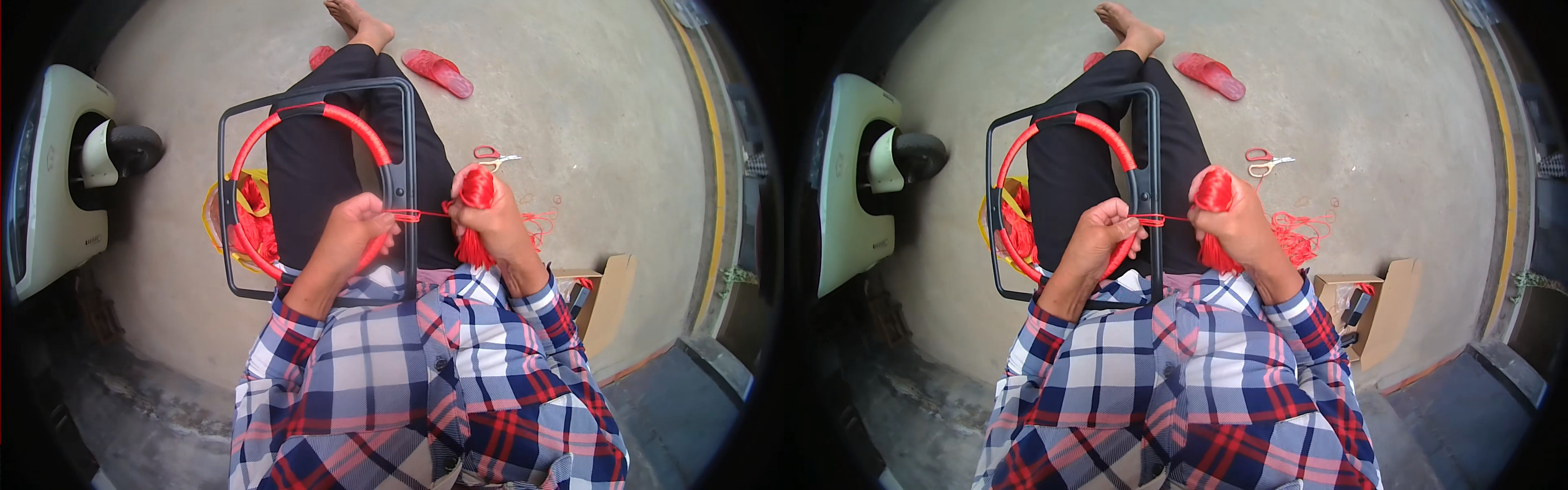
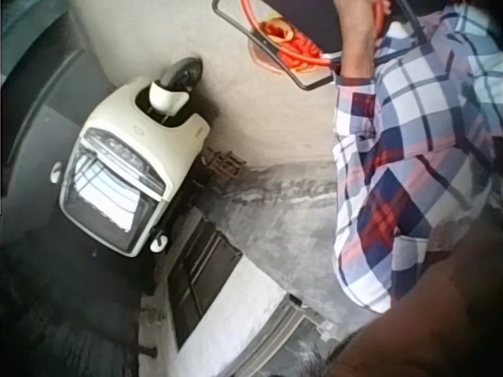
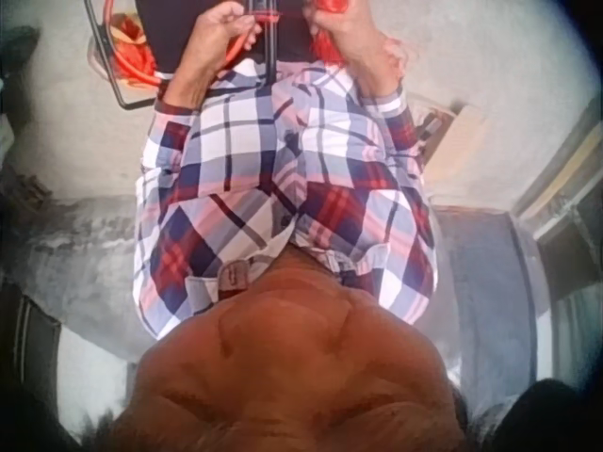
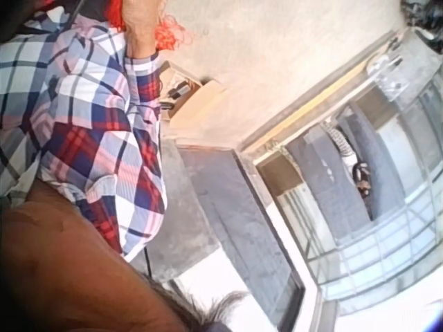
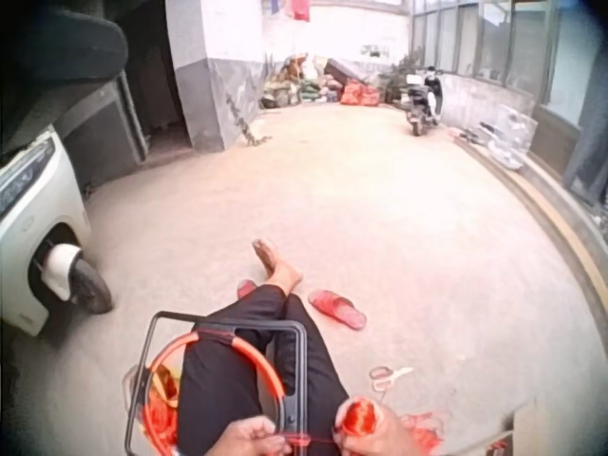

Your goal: Wrapping a red plastic rope around a black metal hoop while sitting on the ground.

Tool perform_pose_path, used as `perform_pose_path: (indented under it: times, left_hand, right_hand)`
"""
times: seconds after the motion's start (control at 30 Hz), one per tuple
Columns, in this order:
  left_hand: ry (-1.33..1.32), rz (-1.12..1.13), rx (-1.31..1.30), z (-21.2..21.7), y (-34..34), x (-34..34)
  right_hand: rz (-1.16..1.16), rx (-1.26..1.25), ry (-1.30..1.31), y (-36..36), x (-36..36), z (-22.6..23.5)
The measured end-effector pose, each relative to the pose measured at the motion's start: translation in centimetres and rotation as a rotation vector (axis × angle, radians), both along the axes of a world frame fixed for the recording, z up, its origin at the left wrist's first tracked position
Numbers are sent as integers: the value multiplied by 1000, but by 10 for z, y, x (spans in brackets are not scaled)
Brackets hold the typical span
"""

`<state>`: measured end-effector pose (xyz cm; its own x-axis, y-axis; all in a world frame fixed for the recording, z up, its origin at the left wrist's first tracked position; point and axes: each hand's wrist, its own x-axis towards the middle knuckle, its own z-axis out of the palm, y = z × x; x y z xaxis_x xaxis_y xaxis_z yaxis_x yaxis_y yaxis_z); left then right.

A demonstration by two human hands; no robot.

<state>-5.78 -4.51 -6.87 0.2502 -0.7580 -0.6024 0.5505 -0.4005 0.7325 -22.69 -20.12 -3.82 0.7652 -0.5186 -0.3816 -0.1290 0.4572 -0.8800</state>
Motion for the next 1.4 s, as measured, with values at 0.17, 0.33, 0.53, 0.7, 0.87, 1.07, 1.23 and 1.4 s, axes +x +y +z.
perform_pose_path:
  times: [0.17, 0.33, 0.53, 0.7, 0.87, 1.07, 1.23, 1.4]
  left_hand:
    - [204, 153, -27, -6, 3, 4]
    - [276, 186, -131, -4, 2, 7]
    - [268, 204, -49, -3, -6, 7]
    - [259, 210, -67, -9, -4, 8]
    - [301, 204, -261, -3, -1, 1]
    - [467, 191, -186, 16, -9, 2]
    - [420, 126, -192, -8, -1, 12]
    - [177, 368, -314, -14, -17, -9]
  right_hand:
    - [-160, 126, -20, -28, -29, -22]
    - [-651, 19, 1, -132, -143, -46]
    - [-1146, 0, -180, -185, -281, -84]
    - [-439, 92, -216, -80, -134, -36]
    - [633, -668, 102, -13, -23, -16]
    - [587, -481, 156, -16, 33, -12]
    - [240, -130, -119, -28, 42, -21]
    - [-54, -914, 75, -19, 33, -12]
